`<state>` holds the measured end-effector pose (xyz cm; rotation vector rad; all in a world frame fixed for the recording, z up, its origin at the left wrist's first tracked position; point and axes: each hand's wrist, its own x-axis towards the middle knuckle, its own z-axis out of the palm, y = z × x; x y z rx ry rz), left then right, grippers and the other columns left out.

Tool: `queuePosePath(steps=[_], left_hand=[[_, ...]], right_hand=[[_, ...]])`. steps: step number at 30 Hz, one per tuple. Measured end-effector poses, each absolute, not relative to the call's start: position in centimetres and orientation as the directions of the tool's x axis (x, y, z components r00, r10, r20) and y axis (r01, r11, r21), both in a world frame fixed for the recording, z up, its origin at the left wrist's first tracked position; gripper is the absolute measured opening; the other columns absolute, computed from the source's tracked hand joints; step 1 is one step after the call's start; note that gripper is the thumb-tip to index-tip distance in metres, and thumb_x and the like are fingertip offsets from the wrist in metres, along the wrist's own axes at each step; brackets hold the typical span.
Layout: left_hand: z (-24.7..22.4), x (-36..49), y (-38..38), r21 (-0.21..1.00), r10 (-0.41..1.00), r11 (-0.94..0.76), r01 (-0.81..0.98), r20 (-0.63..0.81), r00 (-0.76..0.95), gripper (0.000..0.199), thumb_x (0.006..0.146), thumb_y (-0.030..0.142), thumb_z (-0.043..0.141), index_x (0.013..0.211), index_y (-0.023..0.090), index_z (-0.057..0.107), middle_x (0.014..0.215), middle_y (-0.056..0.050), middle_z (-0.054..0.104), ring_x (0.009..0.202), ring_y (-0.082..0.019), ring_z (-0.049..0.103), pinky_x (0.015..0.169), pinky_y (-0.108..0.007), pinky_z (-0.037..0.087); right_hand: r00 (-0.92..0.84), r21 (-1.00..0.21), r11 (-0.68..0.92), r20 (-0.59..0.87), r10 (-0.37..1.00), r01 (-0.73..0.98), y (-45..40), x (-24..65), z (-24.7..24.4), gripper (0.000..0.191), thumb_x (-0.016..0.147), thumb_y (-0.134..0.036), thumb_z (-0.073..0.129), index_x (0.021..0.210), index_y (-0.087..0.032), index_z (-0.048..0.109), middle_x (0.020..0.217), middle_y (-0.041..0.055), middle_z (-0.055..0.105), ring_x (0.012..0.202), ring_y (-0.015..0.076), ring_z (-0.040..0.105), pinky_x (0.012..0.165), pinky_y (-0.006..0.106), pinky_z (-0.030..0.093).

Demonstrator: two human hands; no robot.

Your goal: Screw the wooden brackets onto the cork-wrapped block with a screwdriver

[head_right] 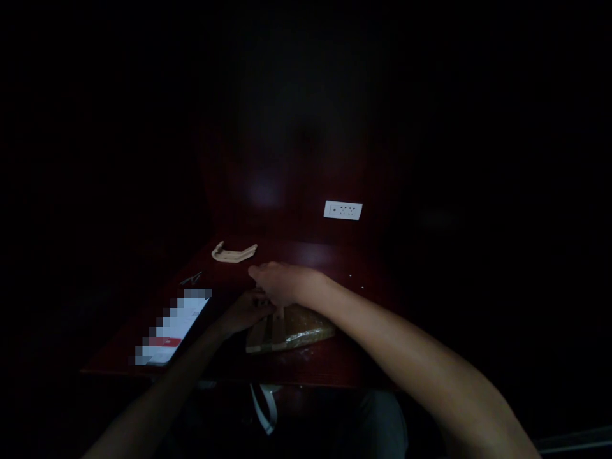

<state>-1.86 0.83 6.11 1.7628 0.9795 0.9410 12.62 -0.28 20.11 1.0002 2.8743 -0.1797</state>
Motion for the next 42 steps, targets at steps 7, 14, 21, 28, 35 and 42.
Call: queuePosePath(steps=[7, 14, 21, 28, 35, 42], left_hand=[[5.7, -1.9, 1.0, 0.932, 0.87, -0.303, 0.201, 0.183, 0.458, 0.024, 0.073, 0.034, 0.069, 0.088, 0.017, 0.074, 0.093, -0.007, 0.072, 0.091, -0.021, 0.063, 0.082, -0.032, 0.048], [6.0, -1.8, 0.8, 0.932, 0.869, -0.307, 0.191, 0.192, 0.457, 0.018, 0.073, 0.032, 0.069, 0.082, 0.018, 0.075, 0.098, -0.006, 0.07, 0.093, -0.02, 0.062, 0.084, -0.031, 0.048], [6.3, -1.8, 0.7, 0.917, 0.879, -0.329, 0.225, 0.211, 0.427, 0.021, 0.071, 0.033, 0.071, 0.085, 0.018, 0.075, 0.104, -0.008, 0.069, 0.102, -0.024, 0.059, 0.089, -0.034, 0.045], [6.3, -1.9, 0.7, 0.926, 0.865, -0.315, 0.211, 0.188, 0.465, 0.019, 0.074, 0.032, 0.068, 0.084, 0.018, 0.075, 0.09, -0.006, 0.072, 0.095, -0.023, 0.063, 0.087, -0.034, 0.047], [5.3, -2.0, 1.0, 0.922, 0.885, -0.309, 0.231, 0.19, 0.426, 0.019, 0.071, 0.031, 0.07, 0.085, 0.019, 0.075, 0.092, -0.005, 0.072, 0.095, -0.022, 0.062, 0.085, -0.033, 0.047], [5.8, -2.0, 0.7, 0.933, 0.889, -0.273, 0.234, 0.152, 0.433, 0.017, 0.072, 0.029, 0.067, 0.082, 0.017, 0.074, 0.087, -0.005, 0.072, 0.093, -0.023, 0.063, 0.081, -0.032, 0.048]], right_hand=[[-0.811, -0.123, 0.802, -0.064, 0.582, 0.585, 0.0, 13.5, 19.4, 0.02, 0.081, -0.008, 0.051, 0.1, -0.014, 0.05, 0.1, 0.0108, 0.061, 0.086, 0.0176, 0.058, 0.068, 0.027, 0.043], [-0.805, -0.09, 0.8, -0.054, 0.591, 0.593, -0.1, 13.6, 19.5, 0.02, 0.082, -0.009, 0.05, 0.102, -0.013, 0.051, 0.101, 0.0116, 0.062, 0.087, 0.0182, 0.058, 0.066, 0.026, 0.042], [-0.784, -0.029, 0.783, -0.025, 0.62, 0.621, -0.7, 13.8, 19.6, 0.018, 0.089, -0.015, 0.046, 0.104, -0.011, 0.054, 0.094, 0.0129, 0.064, 0.076, 0.0187, 0.061, 0.057, 0.028, 0.041], [-0.772, 0.102, 0.768, -0.011, 0.636, 0.632, -1.2, 13.4, 19.3, 0.021, 0.09, -0.016, 0.049, 0.109, -0.011, 0.056, 0.09, 0.0128, 0.066, 0.076, 0.0198, 0.063, 0.059, 0.028, 0.042], [-0.777, 0.198, 0.76, 0.018, 0.629, 0.619, -1.4, 13.2, 19.5, 0.023, 0.09, -0.022, 0.053, 0.109, -0.012, 0.058, 0.086, 0.0127, 0.068, 0.073, 0.0224, 0.065, 0.058, 0.03, 0.044], [-0.764, 0.272, 0.732, 0.015, 0.646, 0.625, -1.3, 12.7, 19.5, 0.026, 0.089, -0.028, 0.054, 0.11, -0.013, 0.059, 0.083, 0.0138, 0.068, 0.074, 0.025, 0.066, 0.058, 0.032, 0.044]])
